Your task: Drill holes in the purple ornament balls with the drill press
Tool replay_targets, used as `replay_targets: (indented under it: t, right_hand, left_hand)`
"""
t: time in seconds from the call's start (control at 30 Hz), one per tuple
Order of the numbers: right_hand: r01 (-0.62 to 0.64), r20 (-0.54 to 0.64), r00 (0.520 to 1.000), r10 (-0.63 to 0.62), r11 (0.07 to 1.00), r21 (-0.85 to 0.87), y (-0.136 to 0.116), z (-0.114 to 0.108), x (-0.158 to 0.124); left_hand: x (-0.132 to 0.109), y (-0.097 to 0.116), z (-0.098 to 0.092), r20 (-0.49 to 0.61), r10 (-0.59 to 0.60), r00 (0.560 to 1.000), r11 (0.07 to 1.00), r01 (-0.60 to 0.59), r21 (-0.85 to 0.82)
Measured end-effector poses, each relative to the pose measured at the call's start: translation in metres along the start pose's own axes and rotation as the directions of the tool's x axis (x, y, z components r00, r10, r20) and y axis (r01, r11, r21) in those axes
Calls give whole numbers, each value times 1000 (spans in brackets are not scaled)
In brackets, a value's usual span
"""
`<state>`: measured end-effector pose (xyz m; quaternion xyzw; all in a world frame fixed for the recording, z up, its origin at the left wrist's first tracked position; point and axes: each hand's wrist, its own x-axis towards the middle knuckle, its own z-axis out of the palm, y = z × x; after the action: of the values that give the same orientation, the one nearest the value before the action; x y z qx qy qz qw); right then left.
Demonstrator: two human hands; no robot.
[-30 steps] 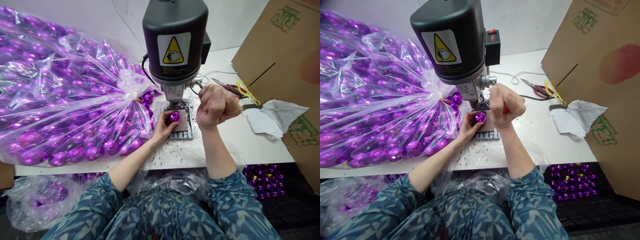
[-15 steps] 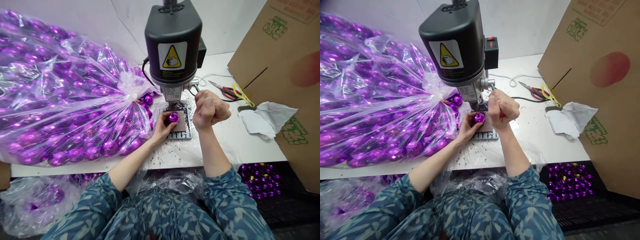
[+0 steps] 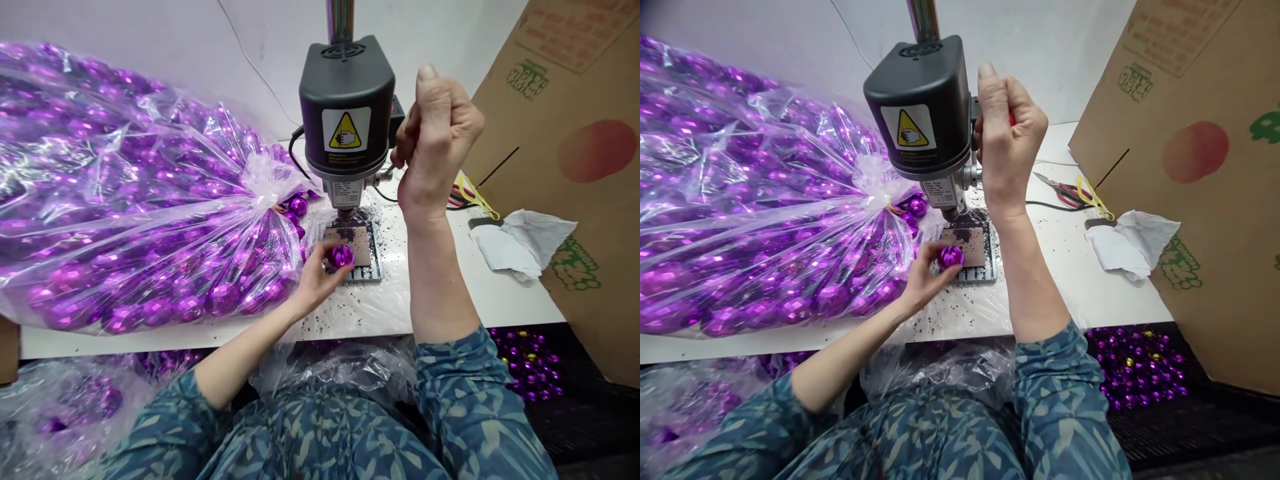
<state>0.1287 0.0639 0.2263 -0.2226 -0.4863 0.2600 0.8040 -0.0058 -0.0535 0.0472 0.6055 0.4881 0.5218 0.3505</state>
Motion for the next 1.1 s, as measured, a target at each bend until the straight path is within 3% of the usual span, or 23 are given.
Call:
replay_targets:
  t: [0.07, 0.1, 0.17, 0.2, 0.23, 0.27, 0.3, 0.4, 0.43, 0.5, 0.57, 0.63, 0.7, 0.8, 0.9, 1.0, 1.1]
  right_hand:
    - [24, 17, 1000, -24, 1000, 1, 1, -1, -1]
    - [40, 19, 999, -40, 999, 6, 1, -2, -2]
    - [57, 22, 998, -57, 998, 5, 3, -3, -2]
    - [59, 20, 998, -59, 998, 0, 4, -4, -2]
    - [64, 18, 998, -64, 998, -6, 5, -4, -2]
    - [74, 16, 997, -74, 997, -13, 6, -4, -1]
    - [86, 21, 996, -85, 996, -22, 8, -5, 0]
    - [106, 47, 994, -103, 993, -49, 11, -8, 2]
    - [96, 61, 994, -92, 993, -64, 12, -9, 2]
    - [66, 77, 995, -60, 994, -85, 13, -11, 2]
    - [54, 84, 995, -46, 994, -92, 13, -13, 1]
    - [62, 92, 994, -54, 994, -91, 12, -13, 1]
    - [73, 90, 994, -64, 992, -98, 12, -13, 0]
    - [67, 83, 995, -57, 991, -120, 12, -11, -1]
    - [63, 85, 995, -52, 990, -126, 11, -10, -1]
    - [85, 71, 994, -79, 993, -80, 9, -9, -2]
    - [88, 61, 994, -86, 996, -35, 5, -8, -3]
  left_hand:
    - [-32, 18, -15, 254, 94, 963, 989, -120, 91]
    - [-49, 26, -22, 414, 100, 905, 977, -168, 131]
    - [-78, 36, -37, 671, 43, 740, 949, -239, 203]
    - [-87, 39, -43, 744, 6, 668, 940, -258, 224]
    - [-90, 40, -48, 774, -8, 633, 937, -266, 227]
    - [-87, 39, -53, 766, 5, 643, 941, -263, 214]
    - [-76, 37, -58, 718, 35, 696, 948, -251, 197]
    - [-6, 23, -70, 370, 89, 925, 935, -206, 290]
    - [25, 18, -73, 257, 71, 964, 892, -176, 416]
    - [86, 5, -74, 99, -14, 995, 713, -59, 698]
    - [133, -8, -69, 17, -167, 986, 473, 65, 879]
    - [159, -21, -62, -16, -263, 965, 307, 100, 947]
    - [169, -33, -57, -19, -293, 956, 247, 95, 964]
    - [170, -48, -60, 35, -241, 970, 325, 47, 944]
    - [165, -51, -70, 130, -118, 985, 547, -44, 836]
    - [151, -36, -78, 103, 12, 995, 780, -74, 621]
    - [119, -5, -79, 29, 34, 999, 953, -41, 301]
